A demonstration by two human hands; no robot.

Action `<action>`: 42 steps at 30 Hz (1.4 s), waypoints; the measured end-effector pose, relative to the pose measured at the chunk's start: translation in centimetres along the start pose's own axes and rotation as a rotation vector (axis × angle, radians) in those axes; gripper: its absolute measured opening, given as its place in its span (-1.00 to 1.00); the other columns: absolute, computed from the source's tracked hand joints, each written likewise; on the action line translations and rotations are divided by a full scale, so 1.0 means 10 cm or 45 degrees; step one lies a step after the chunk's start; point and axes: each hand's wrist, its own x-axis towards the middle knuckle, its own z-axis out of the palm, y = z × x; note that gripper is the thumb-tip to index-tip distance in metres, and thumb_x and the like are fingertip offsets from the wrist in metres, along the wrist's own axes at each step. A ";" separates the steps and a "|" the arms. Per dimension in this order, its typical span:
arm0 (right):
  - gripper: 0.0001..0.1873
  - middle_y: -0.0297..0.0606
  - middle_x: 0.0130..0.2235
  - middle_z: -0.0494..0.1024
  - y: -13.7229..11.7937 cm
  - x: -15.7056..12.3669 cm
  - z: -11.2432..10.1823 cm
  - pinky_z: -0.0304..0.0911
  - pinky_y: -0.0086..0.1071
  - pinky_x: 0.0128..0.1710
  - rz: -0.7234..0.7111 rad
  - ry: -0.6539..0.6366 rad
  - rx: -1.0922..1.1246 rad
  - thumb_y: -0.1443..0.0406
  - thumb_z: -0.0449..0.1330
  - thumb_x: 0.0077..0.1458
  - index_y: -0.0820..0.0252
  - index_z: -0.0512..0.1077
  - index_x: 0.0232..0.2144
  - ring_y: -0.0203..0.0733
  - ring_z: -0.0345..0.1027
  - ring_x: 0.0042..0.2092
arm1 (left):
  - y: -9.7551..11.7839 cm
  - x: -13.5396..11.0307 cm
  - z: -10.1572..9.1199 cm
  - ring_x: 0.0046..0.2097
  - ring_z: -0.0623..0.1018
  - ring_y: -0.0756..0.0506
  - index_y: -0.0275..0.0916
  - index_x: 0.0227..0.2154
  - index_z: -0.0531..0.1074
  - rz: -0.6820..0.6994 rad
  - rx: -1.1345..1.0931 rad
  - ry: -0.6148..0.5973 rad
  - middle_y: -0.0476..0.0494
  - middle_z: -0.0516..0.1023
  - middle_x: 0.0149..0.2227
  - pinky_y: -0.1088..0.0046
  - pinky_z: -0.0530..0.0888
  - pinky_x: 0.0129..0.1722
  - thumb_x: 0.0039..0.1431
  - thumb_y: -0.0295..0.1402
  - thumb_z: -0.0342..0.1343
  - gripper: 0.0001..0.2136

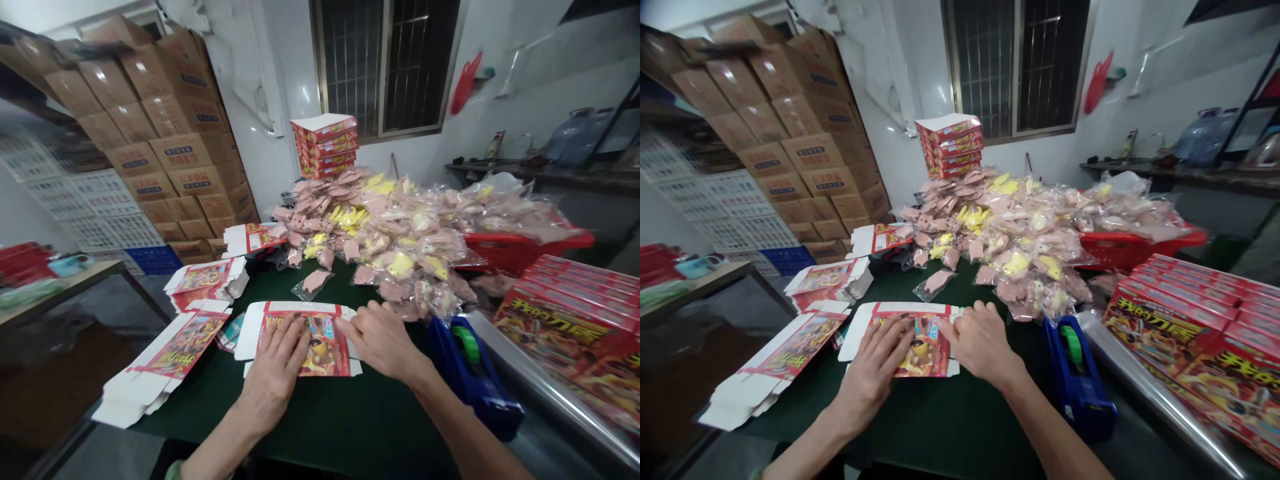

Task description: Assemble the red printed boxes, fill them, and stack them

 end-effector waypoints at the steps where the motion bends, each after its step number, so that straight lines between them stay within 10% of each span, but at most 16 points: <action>1: -0.52 -0.23 -0.61 0.36 0.03 0.08 0.07 0.06 -0.20 -0.23 0.108 -0.071 0.148 0.12 0.12 0.08 0.18 0.25 -0.79 -0.13 0.26 -0.36 | 0.03 0.00 0.03 0.21 0.26 -0.28 -0.36 0.01 0.37 0.015 0.041 -0.017 -0.32 0.45 0.06 0.09 0.16 0.17 0.21 -0.55 -0.18 -0.64; 10: -0.70 -0.30 -0.65 0.38 -0.07 0.60 0.74 0.17 -0.43 -0.57 0.523 -0.271 0.756 0.16 0.20 -0.08 0.21 0.27 -0.67 -0.30 0.27 -0.59 | 0.13 -0.11 0.16 0.18 0.33 -0.32 -0.39 -0.05 0.41 -0.297 0.174 -0.061 -0.34 0.49 0.02 0.02 0.09 0.17 0.17 -0.57 -0.10 -0.68; 13: -0.83 -0.35 -0.60 0.39 -0.18 0.62 0.82 0.22 -0.44 -0.50 0.495 -0.108 0.827 0.34 0.18 -0.14 0.18 0.22 -0.60 -0.33 0.27 -0.55 | 0.15 -0.13 0.07 0.21 0.27 -0.38 -0.36 0.04 0.33 -0.391 0.055 -0.078 -0.37 0.41 0.11 -0.05 0.12 0.14 0.16 -0.45 -0.01 -0.64; 17: -0.91 -0.38 -0.54 0.40 -0.32 0.47 0.73 0.22 -0.44 -0.44 0.349 -0.038 0.890 0.42 0.13 -0.15 0.20 0.27 -0.52 -0.34 0.27 -0.50 | 0.02 -0.09 -0.17 0.30 0.00 -0.50 -0.46 0.22 0.01 -0.519 -0.077 -0.030 -0.57 0.13 0.24 -0.12 0.10 0.14 -0.07 0.03 0.17 -0.10; 20: -0.93 -0.41 -0.54 0.38 -0.49 0.31 0.60 0.19 -0.46 -0.43 0.211 -0.085 0.920 0.40 0.16 -0.12 0.20 0.30 -0.52 -0.36 0.25 -0.48 | -0.15 -0.08 -0.21 0.25 0.15 -0.50 -0.48 0.23 -0.04 -0.682 -0.113 0.054 -0.64 0.20 0.19 -0.13 0.17 0.11 -0.13 0.12 0.16 0.00; 27: -0.94 -0.43 -0.50 0.34 -0.94 0.18 0.52 0.14 -0.50 -0.47 -0.253 -0.382 0.772 0.35 0.11 0.01 0.22 0.30 -0.49 -0.41 0.19 -0.48 | -0.18 -0.26 -0.28 -0.17 0.58 -0.30 -0.33 -0.06 0.37 -1.095 -1.234 -0.132 -0.29 0.58 -0.18 0.15 0.50 -0.18 -0.21 -0.04 0.30 -0.35; 34: -0.90 -0.40 -0.51 0.37 -1.19 0.37 0.83 0.16 -0.48 -0.48 -0.248 -0.454 0.529 0.30 0.15 -0.01 0.23 0.36 -0.50 -0.39 0.23 -0.48 | -0.35 -0.59 -0.46 -0.42 0.61 -0.18 -0.36 -0.34 0.51 -1.221 -2.323 -0.218 -0.23 0.63 -0.41 0.29 0.54 -0.38 -0.11 -0.18 0.30 -0.66; 36: -0.90 -0.36 -0.48 0.41 -1.26 0.38 0.90 0.22 -0.43 -0.41 -0.328 -0.289 0.385 0.30 0.13 0.02 0.22 0.38 -0.48 -0.34 0.28 -0.44 | -0.40 -0.65 -0.41 -0.44 0.61 -0.17 -0.36 -0.31 0.51 -1.261 -2.293 -0.115 -0.23 0.63 -0.42 0.28 0.54 -0.38 -0.08 -0.17 0.28 -0.65; 42: -0.81 -0.14 -0.15 0.42 -1.28 0.12 0.92 0.25 -0.18 -0.05 -0.606 0.877 0.026 0.36 0.18 0.02 0.18 0.33 -0.25 -0.11 0.30 -0.04 | -0.51 -0.71 -0.23 -0.34 0.59 -0.13 -0.31 -0.25 0.51 -1.348 -1.988 0.288 -0.13 0.62 -0.35 0.37 0.53 -0.32 -0.03 -0.20 0.25 -0.68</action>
